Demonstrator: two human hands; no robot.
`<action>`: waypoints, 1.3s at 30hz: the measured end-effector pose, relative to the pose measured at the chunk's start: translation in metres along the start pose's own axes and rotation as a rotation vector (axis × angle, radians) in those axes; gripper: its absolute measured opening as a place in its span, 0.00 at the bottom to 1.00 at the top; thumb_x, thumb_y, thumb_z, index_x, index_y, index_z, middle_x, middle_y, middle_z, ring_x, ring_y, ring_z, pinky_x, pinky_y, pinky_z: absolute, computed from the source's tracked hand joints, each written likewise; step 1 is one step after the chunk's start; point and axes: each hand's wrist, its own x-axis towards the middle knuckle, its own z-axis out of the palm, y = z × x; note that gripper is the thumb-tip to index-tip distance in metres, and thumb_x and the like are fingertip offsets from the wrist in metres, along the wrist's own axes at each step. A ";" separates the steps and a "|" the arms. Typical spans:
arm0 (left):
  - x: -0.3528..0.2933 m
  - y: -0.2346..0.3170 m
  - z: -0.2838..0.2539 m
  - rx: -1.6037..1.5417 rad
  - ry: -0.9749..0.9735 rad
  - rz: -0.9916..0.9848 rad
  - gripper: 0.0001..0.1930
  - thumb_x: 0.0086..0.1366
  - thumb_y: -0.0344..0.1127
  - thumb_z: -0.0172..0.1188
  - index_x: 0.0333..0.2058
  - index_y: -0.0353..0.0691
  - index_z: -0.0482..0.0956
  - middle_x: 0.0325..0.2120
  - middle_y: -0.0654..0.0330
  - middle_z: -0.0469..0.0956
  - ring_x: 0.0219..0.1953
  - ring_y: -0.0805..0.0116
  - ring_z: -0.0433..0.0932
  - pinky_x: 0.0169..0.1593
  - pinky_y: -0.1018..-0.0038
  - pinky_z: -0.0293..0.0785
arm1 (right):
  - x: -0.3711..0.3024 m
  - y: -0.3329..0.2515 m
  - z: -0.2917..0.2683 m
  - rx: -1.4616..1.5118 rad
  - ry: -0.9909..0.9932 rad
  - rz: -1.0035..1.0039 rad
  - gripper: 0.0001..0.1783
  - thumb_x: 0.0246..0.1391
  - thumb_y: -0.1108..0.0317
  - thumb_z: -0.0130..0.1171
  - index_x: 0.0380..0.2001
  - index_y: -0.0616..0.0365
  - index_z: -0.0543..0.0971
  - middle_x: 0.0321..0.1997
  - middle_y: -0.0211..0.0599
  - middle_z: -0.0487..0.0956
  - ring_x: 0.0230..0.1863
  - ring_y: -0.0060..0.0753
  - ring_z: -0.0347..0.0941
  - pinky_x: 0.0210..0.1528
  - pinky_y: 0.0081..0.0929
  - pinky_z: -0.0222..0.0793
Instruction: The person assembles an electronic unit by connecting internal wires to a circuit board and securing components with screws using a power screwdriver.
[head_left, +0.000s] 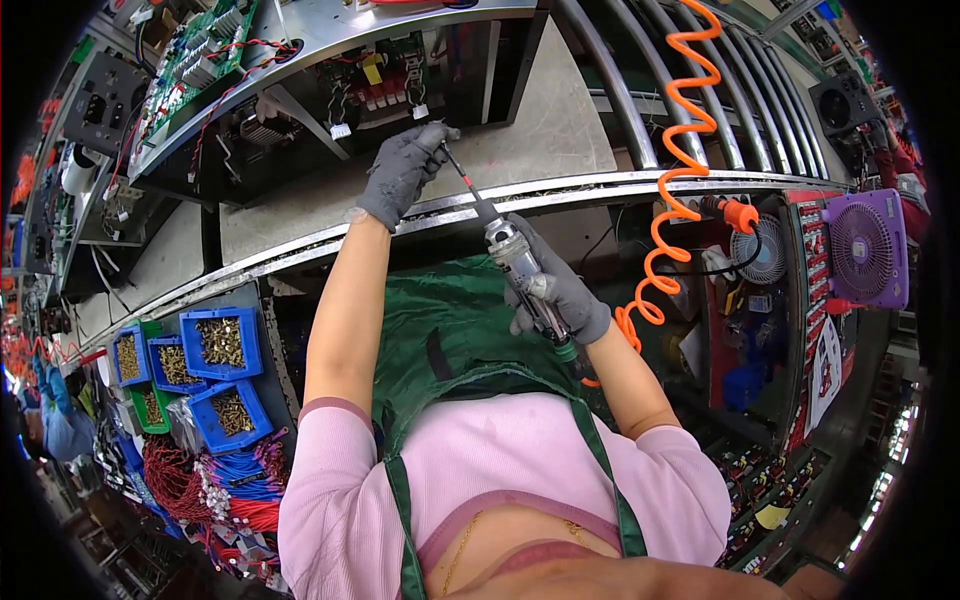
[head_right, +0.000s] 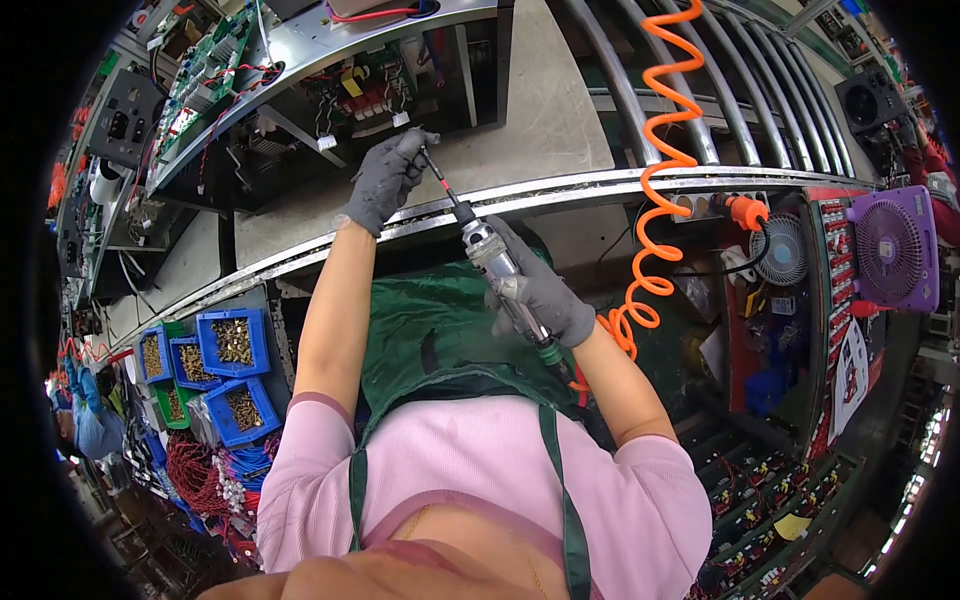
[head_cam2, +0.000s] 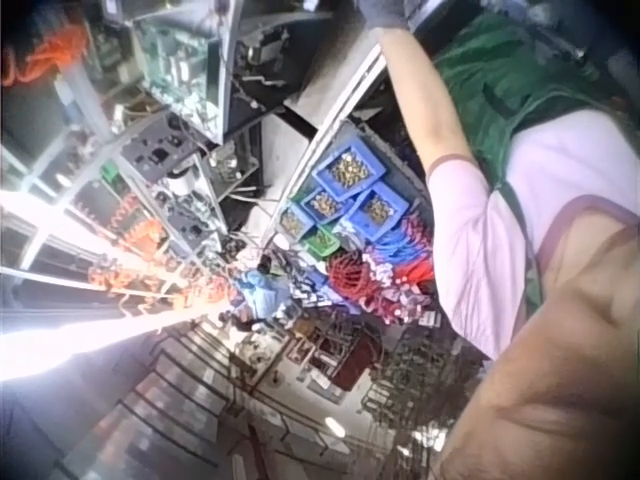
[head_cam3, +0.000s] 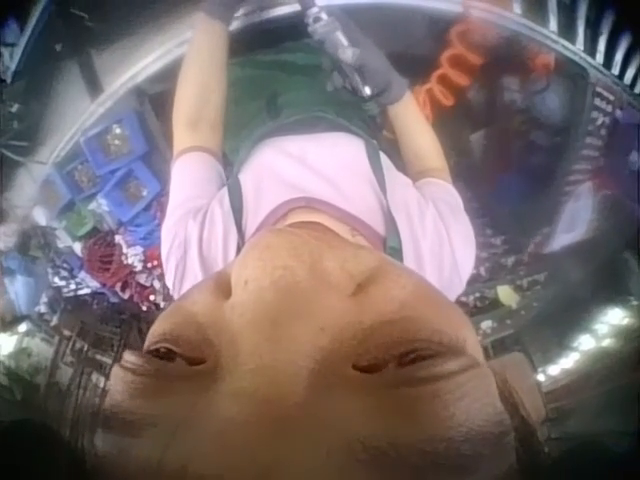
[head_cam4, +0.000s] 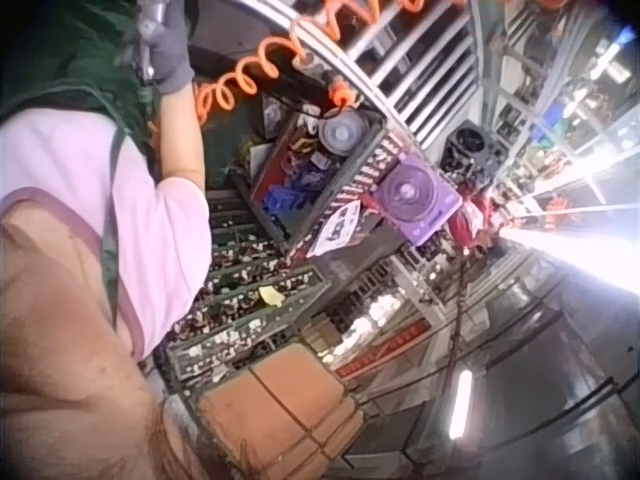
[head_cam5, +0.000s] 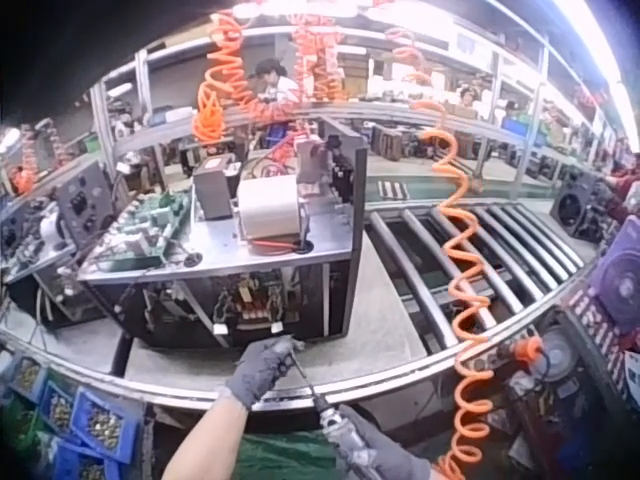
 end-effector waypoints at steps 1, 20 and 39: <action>0.005 -0.003 -0.002 0.000 0.002 0.001 0.14 0.63 0.46 0.57 0.34 0.39 0.81 0.19 0.70 0.70 0.20 0.83 0.62 0.23 0.85 0.58 | -0.001 0.001 -0.003 0.000 -0.002 0.000 0.56 0.40 0.59 0.65 0.69 0.40 0.43 0.32 0.42 0.71 0.20 0.35 0.73 0.26 0.39 0.79; 0.090 0.013 0.041 0.928 0.612 0.834 0.16 0.62 0.40 0.53 0.45 0.38 0.74 0.39 0.43 0.77 0.39 0.41 0.76 0.42 0.56 0.73 | -0.005 -0.028 -0.008 0.156 0.018 -0.244 0.60 0.36 0.58 0.70 0.69 0.40 0.43 0.30 0.46 0.74 0.17 0.36 0.72 0.22 0.35 0.76; 0.031 0.008 0.047 -0.946 0.108 0.426 0.07 0.63 0.33 0.59 0.30 0.38 0.73 0.20 0.66 0.69 0.17 0.80 0.59 0.19 0.82 0.52 | -0.015 -0.019 0.000 0.123 -0.017 -0.148 0.58 0.36 0.62 0.64 0.69 0.39 0.42 0.30 0.46 0.72 0.17 0.37 0.72 0.25 0.38 0.76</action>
